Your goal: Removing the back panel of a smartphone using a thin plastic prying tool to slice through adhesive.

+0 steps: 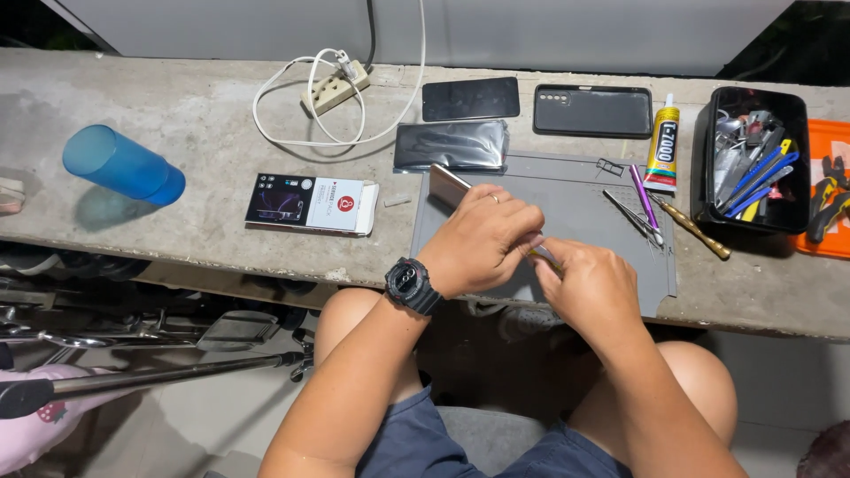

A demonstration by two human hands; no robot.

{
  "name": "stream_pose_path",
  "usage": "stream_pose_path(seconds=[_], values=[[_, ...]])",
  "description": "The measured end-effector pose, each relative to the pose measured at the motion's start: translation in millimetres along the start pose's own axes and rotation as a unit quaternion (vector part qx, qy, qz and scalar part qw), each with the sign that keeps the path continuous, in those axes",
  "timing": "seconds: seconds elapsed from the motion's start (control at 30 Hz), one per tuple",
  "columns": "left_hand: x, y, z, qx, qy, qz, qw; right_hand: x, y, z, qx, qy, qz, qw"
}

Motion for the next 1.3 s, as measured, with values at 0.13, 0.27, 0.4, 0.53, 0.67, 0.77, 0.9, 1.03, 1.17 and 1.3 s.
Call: stream_pose_path(seconds=[0.13, 0.27, 0.4, 0.53, 0.67, 0.77, 0.9, 1.03, 1.17, 1.3], values=[[-2.3, -1.1, -1.3, -0.012, -0.013, 0.009, 1.000, -2.2, -3.1, 2.8, -0.020, -0.004, -0.014, 1.000], [-3.0, -5.5, 3.0, -0.008, -0.022, 0.016, 1.000, -2.7, 0.9, 11.0, -0.044, 0.021, -0.041, 0.998], [-3.4, -5.5, 3.7, -0.007, -0.017, 0.023, 1.000, -0.2, 17.1, 36.1, -0.077, 0.043, -0.054, 0.995], [-10.6, -6.3, 9.2, 0.004, -0.011, 0.036, 0.999, -9.1, -1.1, 10.1, -0.113, 0.046, -0.064, 0.990], [-13.8, 11.1, 10.1, 0.011, 0.086, 0.097, 0.992, -19.0, 9.0, -4.7, -0.095, 0.046, -0.047, 0.993], [-9.6, 19.1, 18.7, 0.017, 0.101, 0.128, 0.987, -26.7, 21.1, -5.2, -0.085, 0.052, -0.016, 0.995], [-7.3, 22.5, 31.3, 0.031, 0.087, 0.150, 0.984, -38.5, 35.8, 14.4, -0.059, 0.106, -0.017, 0.992], [-8.5, 27.2, 26.7, 0.006, 0.060, 0.134, 0.989, -38.1, 32.9, 17.3, -0.059, 0.137, -0.049, 0.988], [-10.4, 27.0, 24.8, 0.003, 0.053, 0.126, 0.991, -34.3, 33.2, 24.6, -0.053, 0.158, -0.088, 0.982], [-9.5, 24.5, 27.7, 0.000, 0.041, 0.116, 0.992, -34.9, 32.2, 23.7, -0.034, 0.182, -0.109, 0.977]])
Point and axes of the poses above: each hand's wrist, its own x-axis towards the middle knuckle, its own z-axis out of the palm, y = z × x, the point moved 7 cm from there along x, towards the middle knuckle, and after that the axes turned 8 degrees about -x, right-handed, at the moved point
